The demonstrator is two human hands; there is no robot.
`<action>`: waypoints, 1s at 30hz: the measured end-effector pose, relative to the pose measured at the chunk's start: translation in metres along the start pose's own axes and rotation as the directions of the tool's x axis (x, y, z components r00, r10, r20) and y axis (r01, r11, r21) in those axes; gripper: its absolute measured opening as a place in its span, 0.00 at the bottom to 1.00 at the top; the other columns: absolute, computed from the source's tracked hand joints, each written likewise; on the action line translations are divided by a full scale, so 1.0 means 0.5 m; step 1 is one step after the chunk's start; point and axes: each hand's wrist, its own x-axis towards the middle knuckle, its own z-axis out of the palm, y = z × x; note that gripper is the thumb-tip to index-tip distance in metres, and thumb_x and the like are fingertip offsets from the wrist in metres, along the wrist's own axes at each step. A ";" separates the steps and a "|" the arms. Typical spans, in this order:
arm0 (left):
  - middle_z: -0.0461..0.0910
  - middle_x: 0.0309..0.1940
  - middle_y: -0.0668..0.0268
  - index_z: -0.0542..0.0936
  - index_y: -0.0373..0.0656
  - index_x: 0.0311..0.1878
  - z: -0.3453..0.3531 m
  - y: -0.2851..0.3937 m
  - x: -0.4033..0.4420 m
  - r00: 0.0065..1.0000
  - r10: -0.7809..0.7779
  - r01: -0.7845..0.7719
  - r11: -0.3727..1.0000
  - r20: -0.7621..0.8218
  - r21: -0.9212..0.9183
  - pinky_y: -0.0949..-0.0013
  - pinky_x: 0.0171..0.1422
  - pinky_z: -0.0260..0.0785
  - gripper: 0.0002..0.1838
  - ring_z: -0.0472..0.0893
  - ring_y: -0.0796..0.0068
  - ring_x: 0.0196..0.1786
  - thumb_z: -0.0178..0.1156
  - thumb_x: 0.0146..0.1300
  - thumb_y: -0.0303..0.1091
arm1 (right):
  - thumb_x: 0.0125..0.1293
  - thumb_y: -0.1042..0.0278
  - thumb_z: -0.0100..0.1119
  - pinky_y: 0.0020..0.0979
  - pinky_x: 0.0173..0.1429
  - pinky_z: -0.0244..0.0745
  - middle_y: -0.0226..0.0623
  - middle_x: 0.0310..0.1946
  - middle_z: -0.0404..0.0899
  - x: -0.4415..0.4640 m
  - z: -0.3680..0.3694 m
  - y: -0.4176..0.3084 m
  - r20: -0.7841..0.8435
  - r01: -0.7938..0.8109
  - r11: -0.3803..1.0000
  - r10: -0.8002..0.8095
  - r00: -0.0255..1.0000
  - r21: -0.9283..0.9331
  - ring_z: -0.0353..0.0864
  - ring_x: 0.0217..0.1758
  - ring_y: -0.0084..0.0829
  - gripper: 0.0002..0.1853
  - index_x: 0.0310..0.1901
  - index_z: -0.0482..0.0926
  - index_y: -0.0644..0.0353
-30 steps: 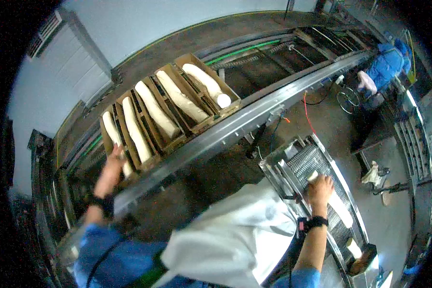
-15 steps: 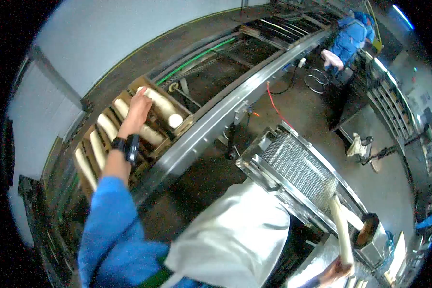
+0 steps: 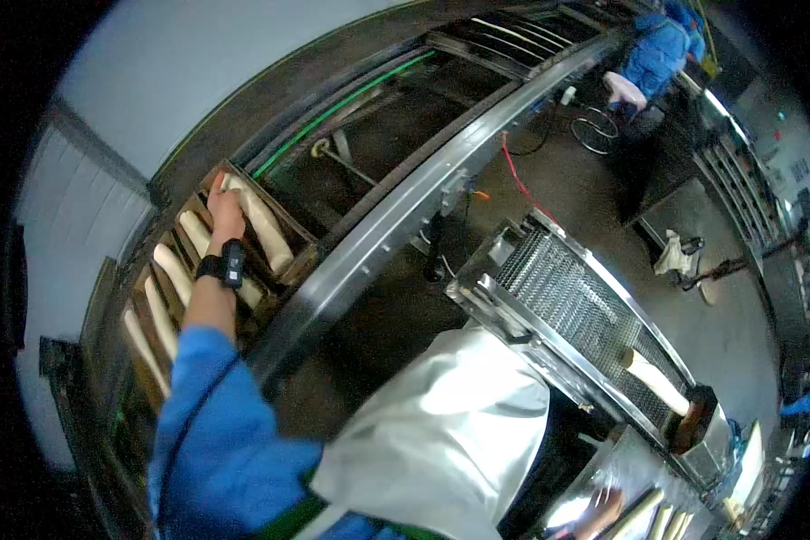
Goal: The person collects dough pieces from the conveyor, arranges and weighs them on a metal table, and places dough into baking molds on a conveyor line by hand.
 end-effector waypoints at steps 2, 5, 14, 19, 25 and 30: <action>0.65 0.68 0.62 0.65 0.43 0.69 -0.025 0.019 -0.050 0.994 0.051 -0.053 0.998 0.101 0.020 0.71 0.45 0.69 0.32 0.75 0.76 0.41 0.47 0.61 0.14 | 0.65 0.60 0.56 0.28 0.48 0.73 0.32 0.41 0.76 -0.013 0.166 -0.038 0.129 0.146 0.986 -0.135 0.982 -0.079 0.75 0.44 0.27 0.16 0.51 0.75 0.58; 0.59 0.71 0.59 0.67 0.43 0.68 -0.073 0.040 -0.106 0.972 0.160 -0.154 0.987 0.171 -0.048 0.68 0.68 0.58 0.30 0.62 0.65 0.70 0.49 0.60 0.16 | 0.63 0.71 0.59 0.31 0.53 0.72 0.36 0.46 0.78 0.207 0.319 0.031 0.489 0.619 0.764 -0.477 0.730 -0.179 0.76 0.49 0.29 0.20 0.57 0.72 0.63; 0.72 0.59 0.47 0.66 0.38 0.67 -0.534 -0.060 -0.267 0.924 0.191 0.136 0.643 -0.330 0.753 0.60 0.62 0.66 0.25 0.74 0.53 0.59 0.47 0.66 0.29 | 0.61 0.65 0.47 0.51 0.72 0.52 0.45 0.65 0.66 0.084 0.636 -0.048 0.874 0.771 -0.412 -0.203 0.442 -0.486 0.64 0.68 0.46 0.28 0.65 0.65 0.55; 0.78 0.39 0.58 0.68 0.33 0.62 -0.641 -0.084 -0.317 0.956 -0.190 0.275 0.847 -0.224 0.456 0.66 0.43 0.68 0.23 0.75 0.70 0.36 0.48 0.66 0.32 | 0.55 0.70 0.49 0.52 0.69 0.57 0.45 0.59 0.70 0.024 0.677 -0.055 0.886 0.771 -0.440 -0.280 0.370 -0.461 0.67 0.64 0.48 0.23 0.55 0.70 0.59; 0.73 0.56 0.42 0.70 0.31 0.60 -0.695 -0.068 -0.303 0.968 -0.189 0.187 0.117 -0.163 0.975 0.54 0.63 0.66 0.24 0.73 0.48 0.61 0.52 0.59 0.27 | 0.56 0.69 0.49 0.52 0.65 0.61 0.49 0.53 0.73 0.036 0.657 -0.055 0.906 0.805 -0.439 -0.322 0.273 -0.399 0.68 0.63 0.49 0.22 0.55 0.70 0.61; 0.78 0.50 0.45 0.75 0.42 0.58 -0.452 0.150 -0.323 0.977 0.192 -0.139 0.216 0.097 0.967 0.58 0.58 0.71 0.22 0.79 0.51 0.52 0.50 0.59 0.24 | 0.51 0.68 0.66 0.35 0.53 0.70 0.40 0.43 0.78 0.114 0.548 -0.124 0.746 0.754 0.644 -0.438 0.502 -0.129 0.77 0.52 0.36 0.23 0.50 0.75 0.61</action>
